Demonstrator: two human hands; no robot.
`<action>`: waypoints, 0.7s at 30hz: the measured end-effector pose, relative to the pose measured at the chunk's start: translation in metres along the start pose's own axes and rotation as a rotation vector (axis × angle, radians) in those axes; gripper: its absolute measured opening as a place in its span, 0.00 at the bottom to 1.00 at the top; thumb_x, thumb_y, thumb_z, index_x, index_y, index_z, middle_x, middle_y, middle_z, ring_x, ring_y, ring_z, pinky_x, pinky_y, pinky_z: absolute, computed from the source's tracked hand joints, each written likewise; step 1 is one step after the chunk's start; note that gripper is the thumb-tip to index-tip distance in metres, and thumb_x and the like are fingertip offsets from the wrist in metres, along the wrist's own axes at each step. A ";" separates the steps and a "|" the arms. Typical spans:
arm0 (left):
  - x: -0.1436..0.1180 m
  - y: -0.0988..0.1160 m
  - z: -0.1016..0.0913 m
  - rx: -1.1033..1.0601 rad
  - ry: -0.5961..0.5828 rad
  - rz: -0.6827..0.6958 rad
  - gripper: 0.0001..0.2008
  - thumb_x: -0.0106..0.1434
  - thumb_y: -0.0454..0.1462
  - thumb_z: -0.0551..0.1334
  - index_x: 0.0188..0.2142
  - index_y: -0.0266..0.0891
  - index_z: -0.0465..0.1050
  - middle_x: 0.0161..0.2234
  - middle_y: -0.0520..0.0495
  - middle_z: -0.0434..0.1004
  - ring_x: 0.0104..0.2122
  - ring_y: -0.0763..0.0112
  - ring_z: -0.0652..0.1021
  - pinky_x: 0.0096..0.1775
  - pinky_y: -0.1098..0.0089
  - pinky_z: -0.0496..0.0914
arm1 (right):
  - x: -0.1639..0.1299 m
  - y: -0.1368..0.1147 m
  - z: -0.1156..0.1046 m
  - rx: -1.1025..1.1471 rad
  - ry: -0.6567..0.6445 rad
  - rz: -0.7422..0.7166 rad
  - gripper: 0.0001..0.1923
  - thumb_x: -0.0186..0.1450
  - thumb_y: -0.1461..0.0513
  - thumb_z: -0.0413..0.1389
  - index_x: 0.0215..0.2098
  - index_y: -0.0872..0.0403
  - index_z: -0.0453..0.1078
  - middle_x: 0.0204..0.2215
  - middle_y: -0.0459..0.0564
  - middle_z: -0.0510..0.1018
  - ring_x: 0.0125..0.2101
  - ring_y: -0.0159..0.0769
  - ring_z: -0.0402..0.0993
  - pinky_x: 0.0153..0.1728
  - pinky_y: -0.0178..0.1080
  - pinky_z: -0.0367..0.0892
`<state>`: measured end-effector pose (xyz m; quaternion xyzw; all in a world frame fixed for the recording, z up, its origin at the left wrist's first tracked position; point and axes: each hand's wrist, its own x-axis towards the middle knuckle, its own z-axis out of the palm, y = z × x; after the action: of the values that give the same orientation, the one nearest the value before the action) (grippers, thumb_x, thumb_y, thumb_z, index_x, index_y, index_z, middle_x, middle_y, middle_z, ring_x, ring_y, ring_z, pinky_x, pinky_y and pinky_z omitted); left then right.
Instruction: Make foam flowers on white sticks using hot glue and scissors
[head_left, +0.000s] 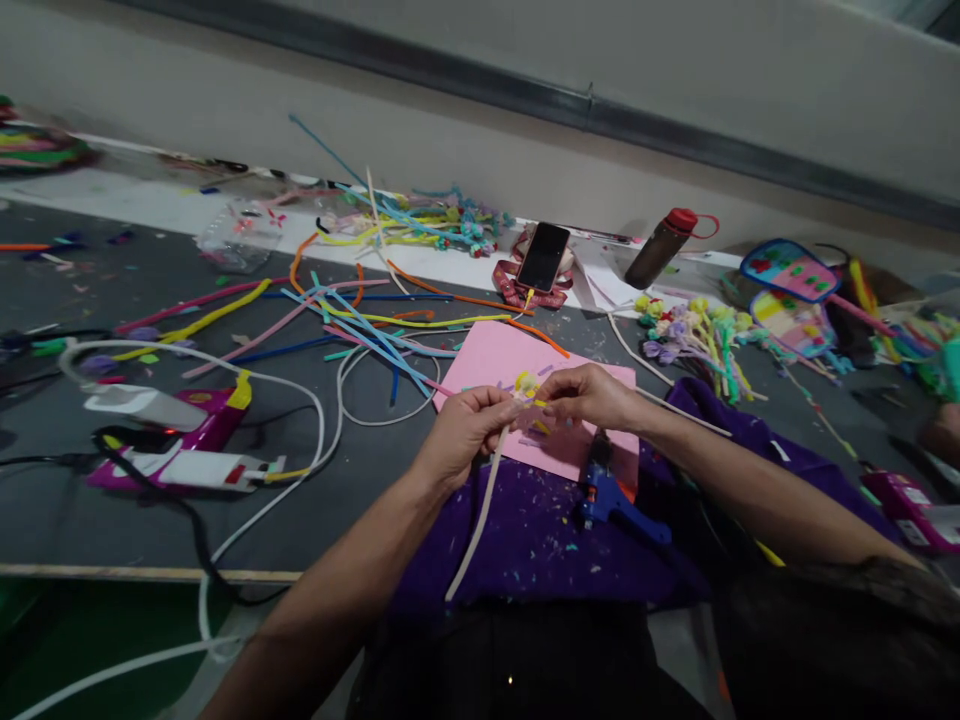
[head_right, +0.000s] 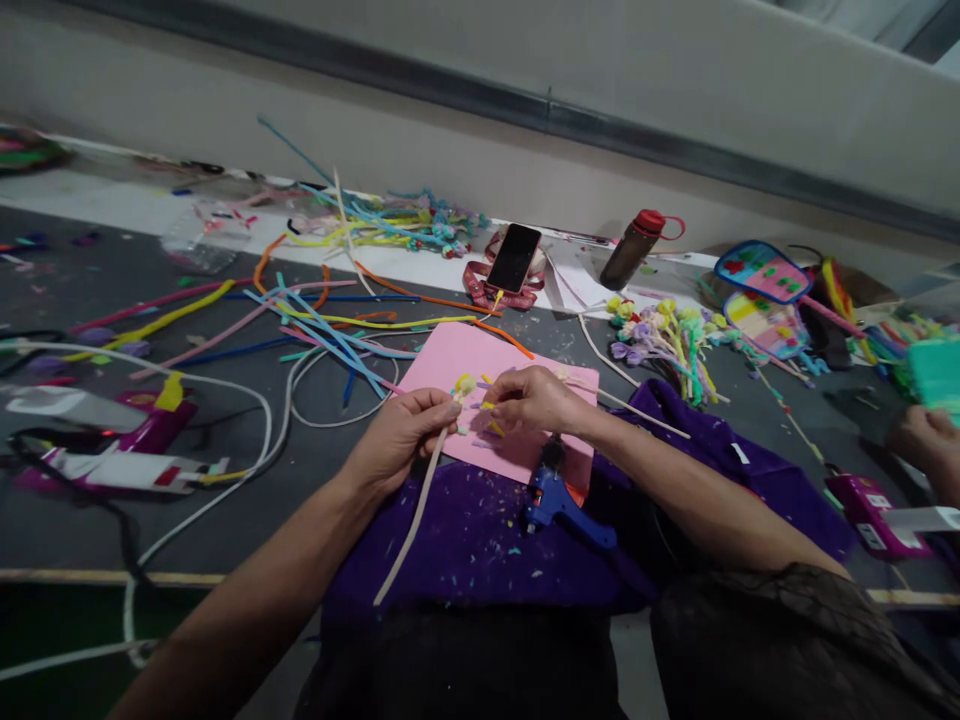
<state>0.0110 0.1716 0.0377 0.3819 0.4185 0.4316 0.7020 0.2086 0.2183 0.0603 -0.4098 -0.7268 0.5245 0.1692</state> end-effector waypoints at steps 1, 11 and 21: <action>0.000 0.000 0.000 0.001 -0.004 0.000 0.12 0.49 0.41 0.66 0.25 0.34 0.67 0.19 0.55 0.68 0.12 0.87 0.60 0.15 0.82 0.52 | -0.001 -0.002 0.000 0.010 0.013 0.010 0.08 0.56 0.62 0.56 0.32 0.59 0.71 0.21 0.44 0.73 0.20 0.27 0.68 0.21 0.30 0.61; -0.001 0.001 0.003 0.023 -0.007 -0.033 0.13 0.48 0.42 0.67 0.24 0.34 0.69 0.18 0.53 0.69 0.13 0.85 0.63 0.14 0.81 0.54 | -0.007 -0.023 0.020 0.050 0.086 -0.086 0.05 0.57 0.62 0.56 0.29 0.58 0.69 0.20 0.43 0.71 0.20 0.25 0.64 0.20 0.29 0.58; 0.000 -0.004 0.002 -0.012 -0.028 -0.004 0.15 0.49 0.45 0.66 0.24 0.34 0.67 0.18 0.54 0.68 0.13 0.85 0.61 0.15 0.81 0.54 | -0.002 -0.021 0.030 0.119 0.179 -0.015 0.07 0.56 0.61 0.58 0.25 0.58 0.68 0.16 0.41 0.68 0.16 0.23 0.61 0.17 0.28 0.55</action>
<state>0.0137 0.1702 0.0352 0.3827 0.4068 0.4271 0.7111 0.1812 0.1957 0.0682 -0.4390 -0.6794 0.5266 0.2614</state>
